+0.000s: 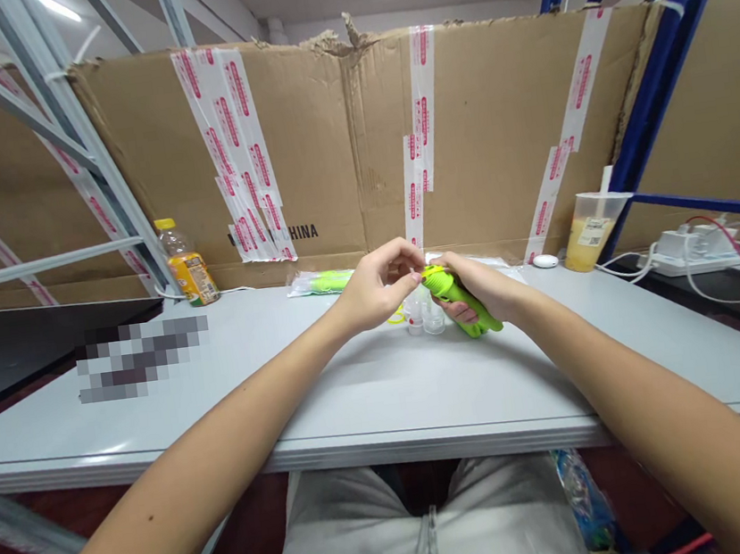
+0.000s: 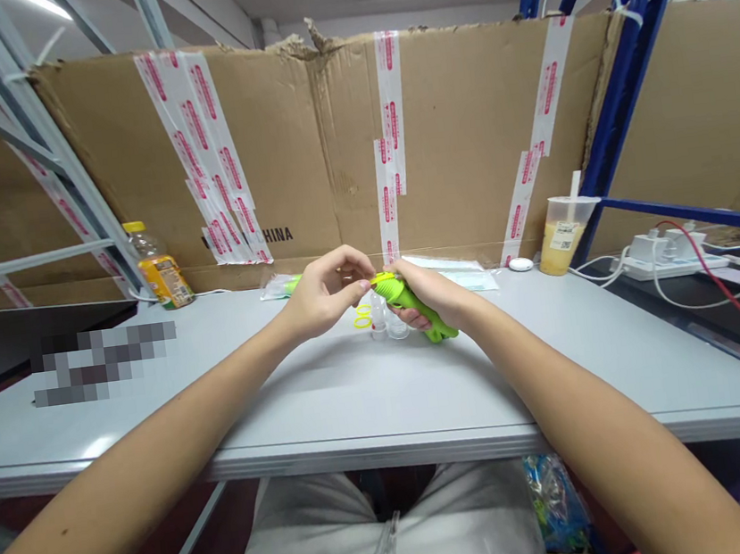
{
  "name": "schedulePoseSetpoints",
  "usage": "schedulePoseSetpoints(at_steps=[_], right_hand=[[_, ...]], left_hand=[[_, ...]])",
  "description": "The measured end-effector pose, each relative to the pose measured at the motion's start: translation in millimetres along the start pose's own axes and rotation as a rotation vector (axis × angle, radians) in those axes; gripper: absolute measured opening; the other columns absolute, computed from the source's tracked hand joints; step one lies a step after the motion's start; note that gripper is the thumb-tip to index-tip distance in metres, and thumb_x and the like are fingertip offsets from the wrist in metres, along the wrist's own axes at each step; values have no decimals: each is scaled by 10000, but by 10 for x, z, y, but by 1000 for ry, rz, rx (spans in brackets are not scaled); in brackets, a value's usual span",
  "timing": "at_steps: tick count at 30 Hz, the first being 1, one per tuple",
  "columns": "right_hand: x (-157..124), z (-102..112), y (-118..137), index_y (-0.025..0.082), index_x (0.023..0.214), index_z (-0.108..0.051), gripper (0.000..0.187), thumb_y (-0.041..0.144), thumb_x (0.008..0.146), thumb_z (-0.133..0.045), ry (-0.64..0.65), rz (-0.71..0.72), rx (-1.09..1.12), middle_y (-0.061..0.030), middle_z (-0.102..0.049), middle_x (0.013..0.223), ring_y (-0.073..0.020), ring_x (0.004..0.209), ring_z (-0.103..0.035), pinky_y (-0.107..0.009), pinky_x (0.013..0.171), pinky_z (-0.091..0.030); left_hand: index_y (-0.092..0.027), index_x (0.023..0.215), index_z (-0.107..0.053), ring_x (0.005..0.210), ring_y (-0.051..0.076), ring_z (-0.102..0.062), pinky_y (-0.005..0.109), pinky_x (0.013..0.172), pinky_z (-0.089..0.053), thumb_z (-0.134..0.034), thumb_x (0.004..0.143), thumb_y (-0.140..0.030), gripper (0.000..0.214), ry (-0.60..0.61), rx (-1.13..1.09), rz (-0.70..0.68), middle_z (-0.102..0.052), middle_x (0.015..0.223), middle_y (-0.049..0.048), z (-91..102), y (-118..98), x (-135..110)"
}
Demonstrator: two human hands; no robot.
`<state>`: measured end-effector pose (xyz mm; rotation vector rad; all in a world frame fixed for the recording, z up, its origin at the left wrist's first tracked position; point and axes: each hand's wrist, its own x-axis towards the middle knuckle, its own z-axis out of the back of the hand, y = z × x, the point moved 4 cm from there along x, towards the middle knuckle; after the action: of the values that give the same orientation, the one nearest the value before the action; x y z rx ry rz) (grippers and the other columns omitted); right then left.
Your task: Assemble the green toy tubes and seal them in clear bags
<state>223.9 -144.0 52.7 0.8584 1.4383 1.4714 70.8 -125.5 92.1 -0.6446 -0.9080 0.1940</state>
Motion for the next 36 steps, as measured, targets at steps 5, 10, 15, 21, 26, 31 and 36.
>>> schedulePoseSetpoints(at_steps=[5,10,15,21,26,31,36], right_hand=[[64,-59,30,216,640,-424,422,536,898,-329,-95,-50,103,48,-321,426,-78,337,-235,-211,331,-207],[104,-23,37,227,671,-402,425,574,909,-337,-137,-43,185,54,-323,420,-78,327,-230,-208,322,-214],[61,9,96,231,692,-391,417,586,908,-362,-154,-21,303,61,-320,417,-77,330,-223,-203,324,-216],[-57,-44,210,226,672,-405,416,584,883,-380,-105,34,399,60,-312,403,-70,333,-210,-196,323,-197],[-107,-60,248,223,667,-414,458,626,880,-372,-69,61,456,62,-306,401,-68,331,-200,-196,312,-197],[-94,-36,244,209,692,-432,526,666,923,-313,-78,42,487,60,-321,423,-62,329,-228,-184,321,-212],[1,-31,140,207,734,-449,585,728,939,-280,-143,18,416,60,-351,448,-62,340,-250,-176,327,-230]], left_hand=[[-175,895,-526,688,93,-511,237,623,-431,-607,811,-140,121,-98,17,-61,-596,842,8,103,-49,32],[-186,865,-485,686,99,-498,242,615,-402,-601,773,-117,163,-108,-7,-45,-619,847,12,114,-67,46],[-182,835,-483,647,88,-459,246,588,-380,-580,762,-120,136,-84,-76,-31,-626,862,21,68,-114,61],[-191,816,-449,687,98,-528,247,596,-395,-570,747,-110,160,-76,-138,-32,-640,892,30,32,-106,80],[-195,813,-445,743,114,-555,251,620,-402,-556,715,-85,184,-88,-129,-25,-645,881,29,26,-73,78],[-189,813,-456,723,111,-532,253,603,-385,-565,733,-106,159,-46,-143,-3,-643,900,36,-6,-99,53],[-182,843,-490,620,80,-464,239,526,-344,-562,747,-125,133,16,-177,41,-614,888,22,-75,-75,30]])
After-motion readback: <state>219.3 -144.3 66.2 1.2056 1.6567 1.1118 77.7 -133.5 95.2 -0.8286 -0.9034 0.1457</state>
